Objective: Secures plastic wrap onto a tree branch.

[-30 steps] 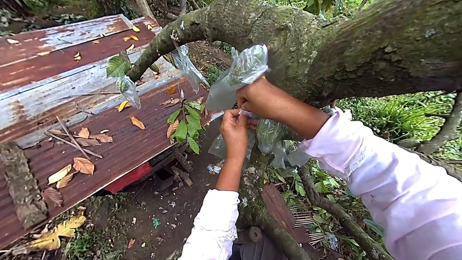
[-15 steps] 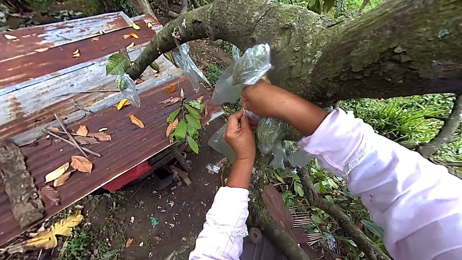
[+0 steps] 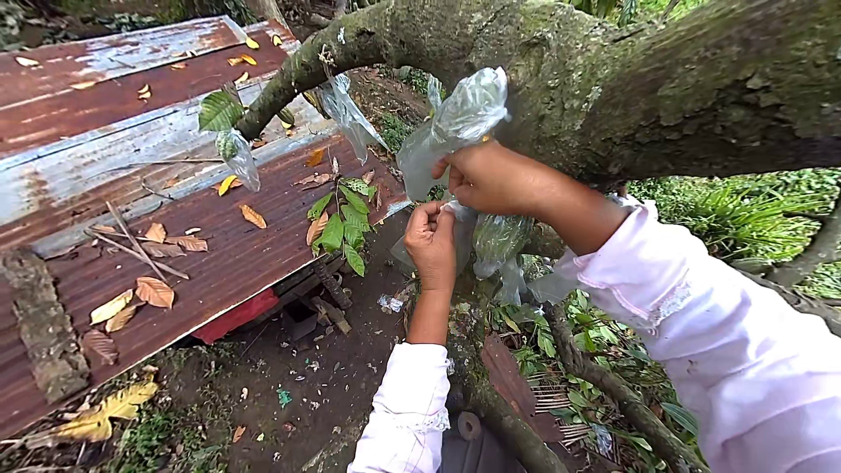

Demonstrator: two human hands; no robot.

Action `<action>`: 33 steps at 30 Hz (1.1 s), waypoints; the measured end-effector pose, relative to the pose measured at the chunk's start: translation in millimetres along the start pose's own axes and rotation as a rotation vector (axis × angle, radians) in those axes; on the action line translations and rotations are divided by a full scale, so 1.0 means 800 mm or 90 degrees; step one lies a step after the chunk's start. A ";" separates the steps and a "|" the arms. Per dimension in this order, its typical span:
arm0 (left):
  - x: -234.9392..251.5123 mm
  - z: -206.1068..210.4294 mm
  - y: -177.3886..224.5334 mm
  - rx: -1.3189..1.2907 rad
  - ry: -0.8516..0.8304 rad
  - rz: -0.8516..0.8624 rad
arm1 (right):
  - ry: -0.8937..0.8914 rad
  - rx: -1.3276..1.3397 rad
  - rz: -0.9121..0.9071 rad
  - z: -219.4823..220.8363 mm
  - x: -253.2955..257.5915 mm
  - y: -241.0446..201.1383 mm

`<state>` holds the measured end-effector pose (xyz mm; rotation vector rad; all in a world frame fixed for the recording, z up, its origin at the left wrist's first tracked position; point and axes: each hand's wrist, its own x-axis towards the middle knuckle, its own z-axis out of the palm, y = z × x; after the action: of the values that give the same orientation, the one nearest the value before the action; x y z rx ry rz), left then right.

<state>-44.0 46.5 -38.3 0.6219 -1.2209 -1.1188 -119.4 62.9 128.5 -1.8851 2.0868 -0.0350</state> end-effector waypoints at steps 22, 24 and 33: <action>0.019 -0.023 0.016 -0.499 -0.188 -0.472 | 0.087 -0.049 -0.115 0.011 -0.005 0.016; 0.018 -0.023 0.016 -0.494 -0.181 -0.467 | 0.071 -0.082 -0.084 0.012 -0.005 0.012; 0.012 -0.020 0.018 -0.571 -0.172 -0.499 | 0.023 -0.197 -0.079 0.017 0.000 0.011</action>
<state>-24.9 40.6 -26.6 0.2299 -0.5387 -2.2754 -124.4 66.6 113.6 -2.2042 2.0934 0.2409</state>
